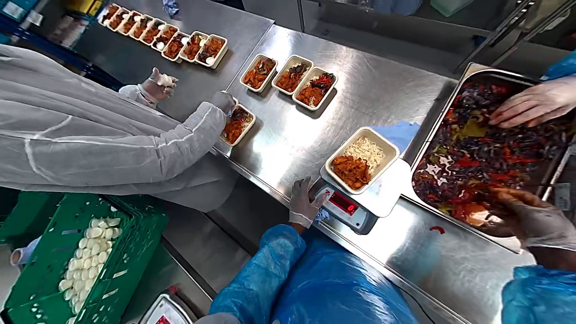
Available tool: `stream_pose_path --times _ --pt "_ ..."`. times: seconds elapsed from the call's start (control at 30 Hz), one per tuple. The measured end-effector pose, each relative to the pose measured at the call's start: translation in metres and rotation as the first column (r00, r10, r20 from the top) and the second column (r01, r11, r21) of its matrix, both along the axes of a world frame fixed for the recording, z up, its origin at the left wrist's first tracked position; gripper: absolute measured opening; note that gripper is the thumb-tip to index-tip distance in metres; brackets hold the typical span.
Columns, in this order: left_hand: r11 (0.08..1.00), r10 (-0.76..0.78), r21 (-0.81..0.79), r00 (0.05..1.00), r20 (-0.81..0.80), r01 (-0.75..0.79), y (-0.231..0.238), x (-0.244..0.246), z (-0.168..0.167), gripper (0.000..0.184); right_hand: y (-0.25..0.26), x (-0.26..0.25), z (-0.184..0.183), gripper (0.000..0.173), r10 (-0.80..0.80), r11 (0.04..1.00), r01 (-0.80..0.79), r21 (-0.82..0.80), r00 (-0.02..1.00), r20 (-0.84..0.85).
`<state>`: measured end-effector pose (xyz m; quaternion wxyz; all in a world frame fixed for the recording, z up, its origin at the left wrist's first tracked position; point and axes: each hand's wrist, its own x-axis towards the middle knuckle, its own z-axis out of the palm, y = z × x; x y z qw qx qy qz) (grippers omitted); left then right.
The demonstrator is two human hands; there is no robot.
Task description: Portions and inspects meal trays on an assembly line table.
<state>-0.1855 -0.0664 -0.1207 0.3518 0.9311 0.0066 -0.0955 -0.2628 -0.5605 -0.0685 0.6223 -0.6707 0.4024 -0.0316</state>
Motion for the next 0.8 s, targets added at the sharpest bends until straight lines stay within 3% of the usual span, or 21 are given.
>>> stream_pose_path --times 0.03,0.1,0.17,0.27,0.4,0.5,0.6,0.8 --pt "0.998 0.022 -0.060 0.999 0.037 -0.020 -0.006 -0.004 0.008 0.062 0.009 0.003 0.016 0.018 0.017 0.999 -0.018 -0.052 0.999 -0.027" --pt "0.965 0.043 -0.256 0.996 -0.081 -0.063 -0.021 -0.013 0.039 0.039 0.029 0.010 0.051 0.021 0.036 0.991 -0.043 -0.124 0.998 -0.060" --pt "0.896 0.028 -0.412 0.947 -0.319 -0.166 -0.035 -0.015 0.064 0.040 0.028 0.008 0.066 0.035 0.094 0.983 -0.095 -0.157 0.995 -0.014" --pt "0.844 0.029 -0.454 0.869 -0.494 -0.286 -0.055 -0.007 0.079 0.047 0.007 0.000 0.064 0.059 0.181 0.968 -0.172 -0.184 0.983 0.028" --pt "0.840 0.150 -0.403 0.870 -0.469 -0.362 -0.088 0.019 0.070 0.038 -0.006 0.010 0.090 0.042 0.135 0.980 -0.122 -0.156 0.988 0.074" --pt "0.915 0.180 -0.276 0.910 -0.373 -0.295 -0.091 0.026 0.065 0.036 -0.012 0.010 0.113 0.034 0.151 0.983 -0.136 -0.122 0.981 0.124" --pt "0.942 0.088 -0.287 0.952 -0.292 -0.176 -0.084 0.022 0.069 0.041 -0.020 0.009 0.131 0.030 0.145 0.986 -0.129 -0.104 0.976 0.164" --pt "0.936 -0.138 -0.349 0.953 -0.269 0.037 -0.111 0.032 0.082 0.032 -0.033 0.007 0.155 0.030 0.122 0.989 -0.103 -0.109 0.976 0.183"
